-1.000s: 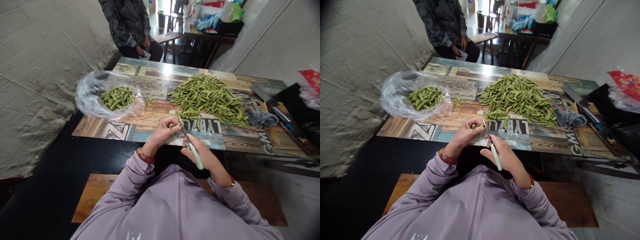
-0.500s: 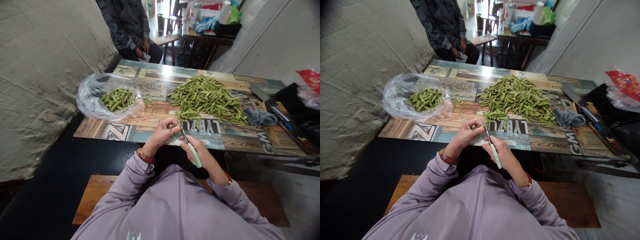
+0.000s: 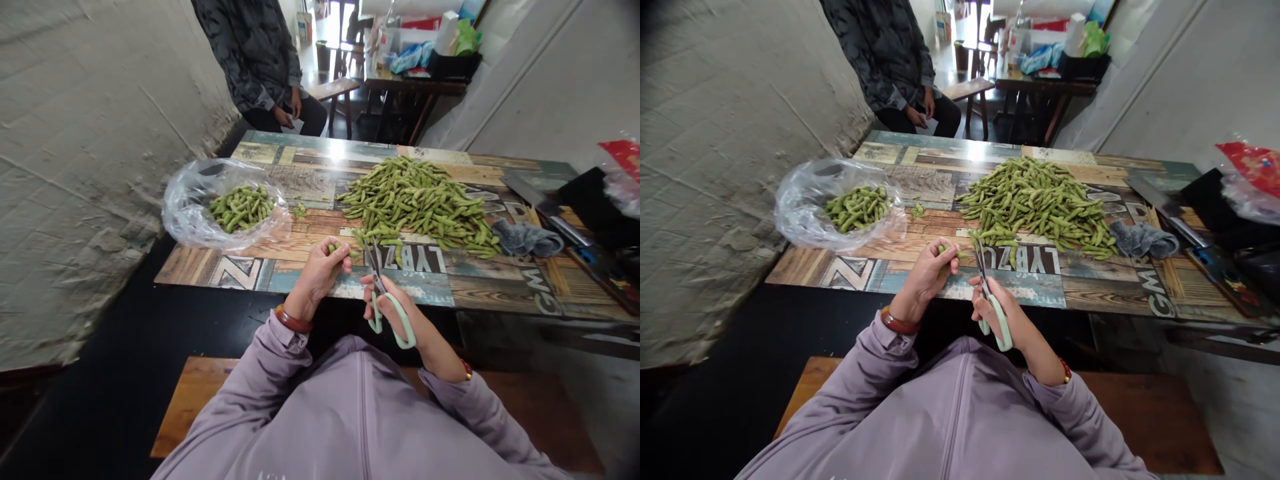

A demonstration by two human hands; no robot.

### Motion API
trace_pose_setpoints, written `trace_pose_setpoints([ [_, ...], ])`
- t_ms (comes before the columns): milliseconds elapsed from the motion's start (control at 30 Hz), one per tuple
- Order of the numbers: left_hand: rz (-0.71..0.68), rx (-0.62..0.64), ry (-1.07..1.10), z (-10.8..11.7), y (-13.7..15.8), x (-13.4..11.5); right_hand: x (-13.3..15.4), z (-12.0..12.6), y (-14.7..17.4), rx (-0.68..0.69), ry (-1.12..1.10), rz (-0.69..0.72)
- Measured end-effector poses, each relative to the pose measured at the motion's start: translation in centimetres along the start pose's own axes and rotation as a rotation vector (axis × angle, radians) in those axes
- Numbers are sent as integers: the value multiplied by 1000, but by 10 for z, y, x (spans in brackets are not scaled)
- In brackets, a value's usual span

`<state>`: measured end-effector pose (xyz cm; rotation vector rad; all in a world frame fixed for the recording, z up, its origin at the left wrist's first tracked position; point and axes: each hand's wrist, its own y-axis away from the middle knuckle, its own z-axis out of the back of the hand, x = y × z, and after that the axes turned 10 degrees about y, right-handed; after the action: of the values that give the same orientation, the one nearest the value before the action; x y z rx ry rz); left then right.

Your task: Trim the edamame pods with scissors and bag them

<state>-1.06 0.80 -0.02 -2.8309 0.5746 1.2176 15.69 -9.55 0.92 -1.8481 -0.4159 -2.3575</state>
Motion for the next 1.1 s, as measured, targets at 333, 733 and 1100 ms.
trace_pose_setpoints([
  [333, -5, -5, 39, -1, 4, -1, -4, -15, -6, -43, 109, 23],
  [733, -9, -6, 54, -3, 6, 1, -1, -17, -9, -3, 89, 39],
  [1100, -46, 30, 22, 0, 6, 5, 7, -20, -9, -49, 65, -48],
])
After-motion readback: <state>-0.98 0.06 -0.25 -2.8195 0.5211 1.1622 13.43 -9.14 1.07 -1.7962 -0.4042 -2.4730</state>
